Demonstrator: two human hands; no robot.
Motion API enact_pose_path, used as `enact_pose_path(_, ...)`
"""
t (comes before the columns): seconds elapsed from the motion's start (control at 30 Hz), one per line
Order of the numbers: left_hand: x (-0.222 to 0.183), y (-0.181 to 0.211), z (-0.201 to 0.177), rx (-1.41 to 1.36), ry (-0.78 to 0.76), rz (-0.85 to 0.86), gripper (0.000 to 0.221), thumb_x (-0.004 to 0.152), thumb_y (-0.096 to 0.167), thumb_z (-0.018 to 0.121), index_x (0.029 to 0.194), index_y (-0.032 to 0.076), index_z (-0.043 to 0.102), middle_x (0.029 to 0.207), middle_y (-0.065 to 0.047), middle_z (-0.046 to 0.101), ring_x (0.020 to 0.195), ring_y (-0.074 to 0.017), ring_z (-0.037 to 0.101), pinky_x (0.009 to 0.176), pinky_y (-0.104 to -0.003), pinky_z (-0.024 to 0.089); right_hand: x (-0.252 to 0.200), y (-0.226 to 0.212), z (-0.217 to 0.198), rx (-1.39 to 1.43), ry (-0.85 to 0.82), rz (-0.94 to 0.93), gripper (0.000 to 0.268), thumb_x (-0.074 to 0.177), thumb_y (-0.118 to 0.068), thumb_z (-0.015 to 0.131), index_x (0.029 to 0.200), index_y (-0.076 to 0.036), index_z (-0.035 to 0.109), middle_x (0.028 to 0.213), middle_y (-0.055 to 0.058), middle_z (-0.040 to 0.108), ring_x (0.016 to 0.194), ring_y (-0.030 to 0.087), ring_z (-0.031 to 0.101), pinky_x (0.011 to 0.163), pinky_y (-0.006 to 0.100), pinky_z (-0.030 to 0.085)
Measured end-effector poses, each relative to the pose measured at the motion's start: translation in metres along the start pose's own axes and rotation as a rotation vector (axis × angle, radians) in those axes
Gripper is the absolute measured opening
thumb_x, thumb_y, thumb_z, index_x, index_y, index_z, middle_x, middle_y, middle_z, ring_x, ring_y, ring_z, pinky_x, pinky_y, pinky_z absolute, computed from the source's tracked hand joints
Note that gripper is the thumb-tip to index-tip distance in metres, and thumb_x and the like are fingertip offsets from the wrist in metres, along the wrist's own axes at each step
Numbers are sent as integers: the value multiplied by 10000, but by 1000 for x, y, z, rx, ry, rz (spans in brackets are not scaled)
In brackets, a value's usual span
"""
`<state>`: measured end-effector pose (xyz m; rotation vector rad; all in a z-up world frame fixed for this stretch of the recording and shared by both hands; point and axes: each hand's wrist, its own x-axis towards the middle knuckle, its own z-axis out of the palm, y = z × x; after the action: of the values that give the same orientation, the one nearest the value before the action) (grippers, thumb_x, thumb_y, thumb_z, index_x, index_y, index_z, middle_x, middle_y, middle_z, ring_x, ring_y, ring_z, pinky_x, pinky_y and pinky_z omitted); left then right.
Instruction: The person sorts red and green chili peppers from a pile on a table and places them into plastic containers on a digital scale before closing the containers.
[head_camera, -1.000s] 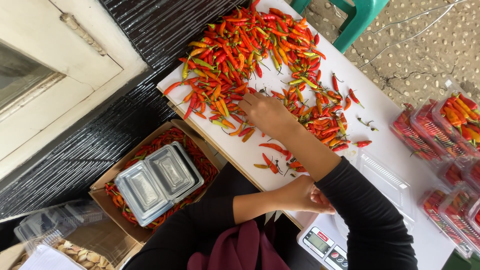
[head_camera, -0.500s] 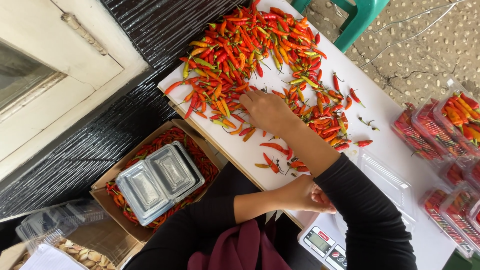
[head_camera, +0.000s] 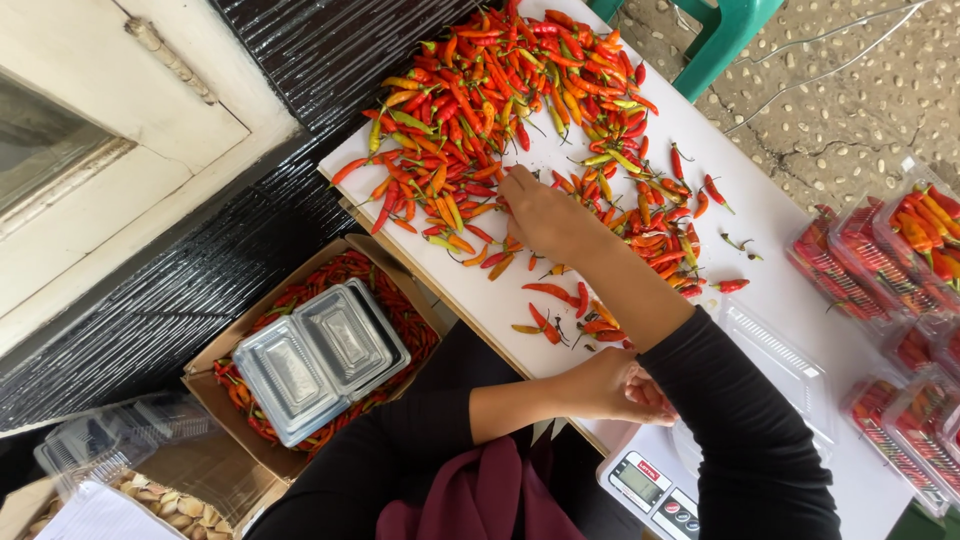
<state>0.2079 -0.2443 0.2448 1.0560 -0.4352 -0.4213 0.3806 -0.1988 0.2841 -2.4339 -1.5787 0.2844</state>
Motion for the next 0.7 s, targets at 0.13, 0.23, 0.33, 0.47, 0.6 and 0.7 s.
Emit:
enact_pose_path(0.13, 0, 1, 1, -13, 1, 2, 240, 886, 59, 769, 1064, -23, 630, 966, -159, 693, 859, -175, 674, 803, -310, 601, 3, 4, -11, 283, 2, 10, 345, 891, -66, 549, 1197, 92, 537, 1105, 247, 540, 901, 456, 707, 675, 467, 618)
enact_pose_path(0.23, 2, -11, -2, -8, 3, 3, 256, 879, 75, 781, 1063, -13, 626, 967, -155, 697, 859, -171, 676, 804, -313, 602, 4, -14, -20, 410, -40, 14, 311, 904, -72, 554, 1168, 93, 544, 1054, 253, 567, 930, 467, 700, 716, 485, 606)
enact_pose_path(0.33, 3, -29, -5, -57, 4, -43, 259, 873, 89, 792, 1067, 7, 641, 965, -114, 702, 859, -164, 681, 803, -308, 601, 10, -23, -4, 417, -49, -15, 322, 902, -71, 581, 1170, 104, 542, 1078, 317, 587, 975, 508, 673, 772, 535, 586)
enact_pose_path(0.47, 3, -23, 0, -23, 55, 3, 355, 826, 90, 831, 1104, -9, 633, 1000, -159, 695, 918, -233, 680, 809, -375, 597, 14, -30, 15, 20, -78, 26, 365, 892, -133, 613, 1225, 12, 572, 1170, 210, 579, 888, 389, 701, 663, 460, 610)
enact_pose_path(0.6, 3, -15, 0, -5, 59, -5, 431, 812, 122, 837, 1134, -20, 589, 1016, -178, 672, 948, -284, 669, 821, -435, 587, 12, -46, 2, -212, -100, -4, 334, 922, -171, 630, 1222, -27, 603, 1152, 146, 604, 892, 286, 719, 626, 361, 607)
enact_pose_path(0.7, 4, -16, -2, 93, 52, 21, 310, 816, 73, 816, 1055, 3, 632, 931, -148, 686, 866, -244, 680, 761, -386, 597, 12, -25, 37, -349, 4, -62, 206, 956, -74, 569, 1150, -38, 628, 1035, 119, 634, 824, 240, 720, 586, 312, 594)
